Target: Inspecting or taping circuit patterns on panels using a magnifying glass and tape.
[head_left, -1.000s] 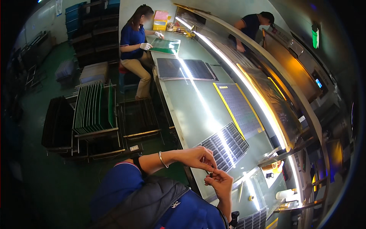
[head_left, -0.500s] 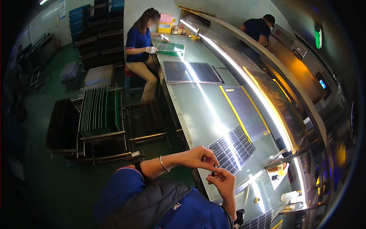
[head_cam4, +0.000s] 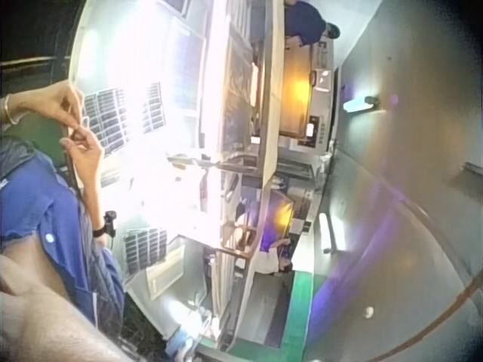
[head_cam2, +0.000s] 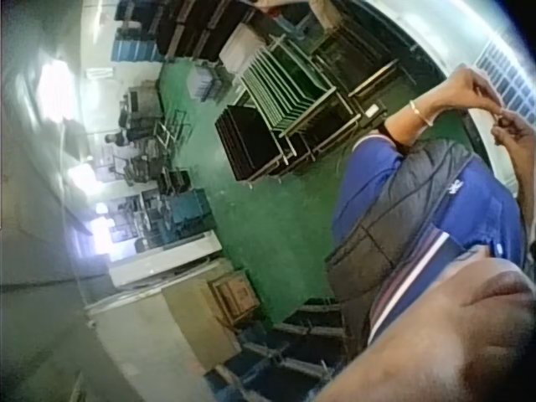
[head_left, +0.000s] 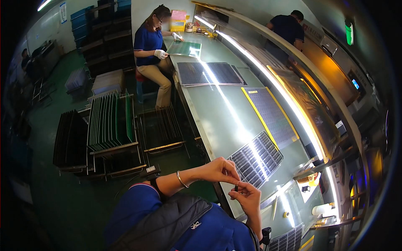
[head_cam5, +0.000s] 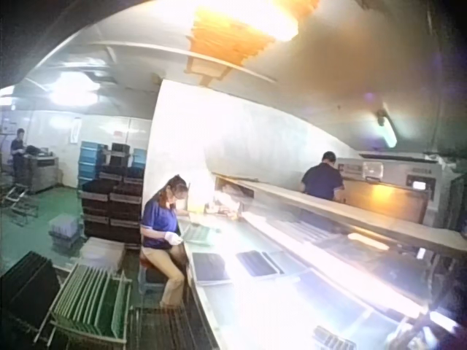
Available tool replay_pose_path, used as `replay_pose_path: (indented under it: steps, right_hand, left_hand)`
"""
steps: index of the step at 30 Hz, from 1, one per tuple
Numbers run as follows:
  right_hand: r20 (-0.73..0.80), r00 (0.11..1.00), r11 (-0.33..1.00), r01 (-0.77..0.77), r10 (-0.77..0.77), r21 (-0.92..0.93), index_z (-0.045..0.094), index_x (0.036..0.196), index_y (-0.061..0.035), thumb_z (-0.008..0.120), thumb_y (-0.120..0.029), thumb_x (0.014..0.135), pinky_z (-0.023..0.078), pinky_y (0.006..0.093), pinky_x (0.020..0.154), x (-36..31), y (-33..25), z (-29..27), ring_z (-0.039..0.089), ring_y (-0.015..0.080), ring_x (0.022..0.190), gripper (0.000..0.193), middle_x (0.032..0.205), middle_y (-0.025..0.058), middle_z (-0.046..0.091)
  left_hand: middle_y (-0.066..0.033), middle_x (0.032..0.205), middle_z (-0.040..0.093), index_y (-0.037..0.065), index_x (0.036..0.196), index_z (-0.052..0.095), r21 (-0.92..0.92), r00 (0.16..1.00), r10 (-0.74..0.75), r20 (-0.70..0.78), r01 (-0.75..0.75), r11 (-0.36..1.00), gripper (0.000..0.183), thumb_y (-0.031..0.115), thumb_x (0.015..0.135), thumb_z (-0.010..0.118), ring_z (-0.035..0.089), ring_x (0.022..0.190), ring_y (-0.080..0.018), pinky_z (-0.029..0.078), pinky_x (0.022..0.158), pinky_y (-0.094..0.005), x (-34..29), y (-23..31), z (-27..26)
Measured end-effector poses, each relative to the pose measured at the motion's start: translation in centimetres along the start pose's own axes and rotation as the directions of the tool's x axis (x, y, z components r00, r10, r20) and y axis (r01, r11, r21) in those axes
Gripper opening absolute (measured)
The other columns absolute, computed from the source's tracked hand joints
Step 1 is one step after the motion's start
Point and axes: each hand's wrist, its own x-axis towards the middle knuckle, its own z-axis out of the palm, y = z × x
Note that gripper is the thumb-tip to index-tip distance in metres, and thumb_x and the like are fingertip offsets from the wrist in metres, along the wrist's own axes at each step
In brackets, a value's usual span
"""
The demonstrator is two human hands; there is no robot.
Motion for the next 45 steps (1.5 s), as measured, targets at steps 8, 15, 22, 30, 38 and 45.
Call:
replay_pose_path:
  steps: [8, 15, 22, 30, 38, 45]
  right_hand:
    - [-0.018, 1.0, 1.0, -0.006, 0.005, -0.02, 0.062, 0.107, 0.0081, 0.074, 0.009, 0.075, 0.057, 0.027, 0.063, 0.3, 0.3, -0.1, 0.067, 0.0164, 0.074, 0.034, 0.086, 0.0131, 0.068]
    - [0.055, 0.998, 0.998, -0.017, 0.02, -0.055, 0.061, 0.108, 0.0082, 0.074, 0.007, 0.075, 0.058, 0.0266, 0.065, 1.0, 0.2, 0.3, 0.067, 0.0153, 0.074, 0.035, 0.086, 0.0131, 0.068]
    - [0.079, 0.995, 0.988, -0.047, 0.059, -0.149, 0.062, 0.105, 0.0076, 0.075, 0.007, 0.074, 0.057, 0.0252, 0.064, 2.0, 0.4, 1.2, 0.065, 0.0132, 0.071, 0.034, 0.082, 0.0105, 0.068]
    - [0.328, 0.943, 0.994, -0.032, 0.065, -0.105, 0.061, 0.11, 0.0095, 0.075, 0.002, 0.078, 0.052, 0.0178, 0.063, 4.2, 0.6, 4.2, 0.063, 0.0074, 0.074, 0.035, 0.086, 0.0084, 0.068]
    - [0.41, 0.912, 0.999, -0.001, 0.019, -0.044, 0.06, 0.11, 0.0095, 0.073, 0.0, 0.081, 0.053, 0.0197, 0.062, 6.1, 1.4, 6.9, 0.064, 0.0094, 0.07, 0.034, 0.085, 0.0087, 0.067]
    - [0.43, 0.903, 0.995, 0.051, -0.008, -0.088, 0.062, 0.11, 0.0073, 0.073, 0.001, 0.08, 0.053, 0.0197, 0.064, 6.3, 1.2, 6.2, 0.065, 0.0101, 0.072, 0.032, 0.086, 0.0083, 0.067]
  left_hand:
    - [0.0003, 0.079, 0.061, 0.008, 0.091, 0.071, -0.015, 0.999, -0.046, -0.006, 0.046, 0.999, 0.016, 0.022, 0.085, 0.073, 0.055, 0.07, -0.0064, 0.042, 0.059, -0.0223, 0.3, -0.6, 0.1]
    - [-0.0014, 0.08, 0.06, 0.004, 0.092, 0.068, 0.008, 0.996, -0.084, -0.043, 0.084, 0.996, 0.018, 0.021, 0.086, 0.071, 0.057, 0.072, -0.0078, 0.045, 0.063, -0.0247, -0.5, -0.3, 0.1]
    - [-0.0056, 0.086, 0.058, 0.002, 0.093, 0.062, 0.169, 0.99, -0.11, -0.084, 0.123, 0.978, 0.016, 0.017, 0.091, 0.065, 0.055, 0.075, -0.0111, 0.046, 0.067, -0.0271, -2.1, 1.2, -0.1]
    - [-0.0093, 0.087, 0.056, 0.001, 0.097, 0.06, 0.375, 0.95, -0.028, -0.312, 0.151, 0.915, 0.017, 0.017, 0.093, 0.062, 0.056, 0.077, -0.0197, 0.046, 0.069, -0.0311, -6.8, 1.4, -0.7]
    - [-0.0047, 0.085, 0.06, 0.003, 0.104, 0.062, 0.175, 0.768, -0.107, -0.631, 0.275, 0.945, 0.02, 0.016, 0.089, 0.067, 0.057, 0.076, -0.011, 0.047, 0.066, -0.0274, -9.5, 3.9, -0.2]
    - [-0.0031, 0.087, 0.06, 0.01, 0.112, 0.071, 0.19, 0.776, -0.079, -0.625, 0.25, 0.949, 0.026, 0.018, 0.087, 0.072, 0.057, 0.077, -0.0093, 0.047, 0.066, -0.0238, -9.7, 1.0, 0.0]
